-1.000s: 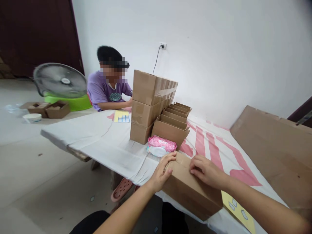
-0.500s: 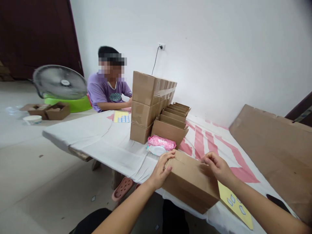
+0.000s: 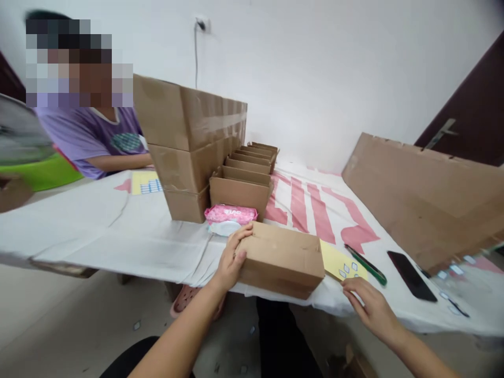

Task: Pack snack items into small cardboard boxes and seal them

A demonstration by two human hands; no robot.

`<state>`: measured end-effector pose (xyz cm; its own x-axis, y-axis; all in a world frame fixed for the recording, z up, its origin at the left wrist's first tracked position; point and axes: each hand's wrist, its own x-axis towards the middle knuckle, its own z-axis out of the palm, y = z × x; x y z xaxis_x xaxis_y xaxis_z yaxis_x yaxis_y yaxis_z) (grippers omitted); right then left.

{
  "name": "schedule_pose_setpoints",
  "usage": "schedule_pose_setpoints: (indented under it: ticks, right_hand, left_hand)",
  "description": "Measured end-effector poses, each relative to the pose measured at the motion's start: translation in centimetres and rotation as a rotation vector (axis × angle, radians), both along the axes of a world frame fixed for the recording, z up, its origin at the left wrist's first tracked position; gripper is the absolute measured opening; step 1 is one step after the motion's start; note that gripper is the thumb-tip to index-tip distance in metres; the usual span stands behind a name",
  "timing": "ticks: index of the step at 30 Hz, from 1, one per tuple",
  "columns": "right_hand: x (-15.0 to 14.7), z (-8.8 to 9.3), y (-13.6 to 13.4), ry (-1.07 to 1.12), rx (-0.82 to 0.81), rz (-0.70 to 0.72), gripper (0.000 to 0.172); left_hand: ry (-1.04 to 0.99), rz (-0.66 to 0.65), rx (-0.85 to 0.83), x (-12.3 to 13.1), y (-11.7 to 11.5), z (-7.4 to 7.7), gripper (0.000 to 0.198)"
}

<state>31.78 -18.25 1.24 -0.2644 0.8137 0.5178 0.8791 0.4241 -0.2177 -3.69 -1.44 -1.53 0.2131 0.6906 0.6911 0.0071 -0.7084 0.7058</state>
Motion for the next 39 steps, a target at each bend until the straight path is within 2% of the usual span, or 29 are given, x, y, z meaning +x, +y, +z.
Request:
schedule_pose_setpoints:
  ticks: [4,10,13,16,19,22,26,32,35,39]
  right_hand:
    - [-0.7,-2.7,-1.5,-0.093,-0.060,0.019,0.013]
    - [-2.0,-4.7,-1.8,-0.216,-0.137,0.021,0.016]
    - [-1.8,-5.1,-2.1,-0.202,-0.149,0.011,0.018]
    - [-1.3,-5.2,-2.3,-0.085,-0.128,-0.005,0.026]
    - [-0.7,-5.3,-2.4,-0.005,-0.130,-0.035,0.021]
    - [-0.4,-5.1,-2.3,-0.027,-0.141,-0.032,0.019]
    - [-0.4,-3.1,-1.2,-0.054,-0.038,-0.012,0.017]
    - [-2.9,3.2,2.1,-0.004,0.152,0.048,0.023]
    - [-5.0,5.4,4.0,-0.031,0.114,0.058,0.036]
    - [-6.9,5.6,5.8,-0.130,-0.022,0.045,0.053]
  left_hand:
    - [-0.018,-0.009,-0.011,0.1,0.1,-0.1,0.047]
    - [-0.029,0.014,0.007,0.3,0.2,0.0,0.048]
    - [-0.039,0.022,0.000,0.3,0.1,0.0,0.048]
    - [-0.049,0.022,-0.008,0.4,0.1,0.0,0.048]
    - [-0.049,0.020,-0.012,0.4,0.0,-0.1,0.048]
    - [-0.047,0.017,-0.018,0.3,0.1,-0.1,0.048]
    - [-0.042,0.001,-0.023,0.2,0.1,-0.2,0.048]
    - [-0.024,-0.018,-0.046,0.0,-0.1,-0.1,0.048]
    - [-0.027,-0.027,-0.043,0.0,-0.2,0.0,0.048]
    - [-0.023,-0.048,-0.038,-0.3,-0.2,-0.1,0.053]
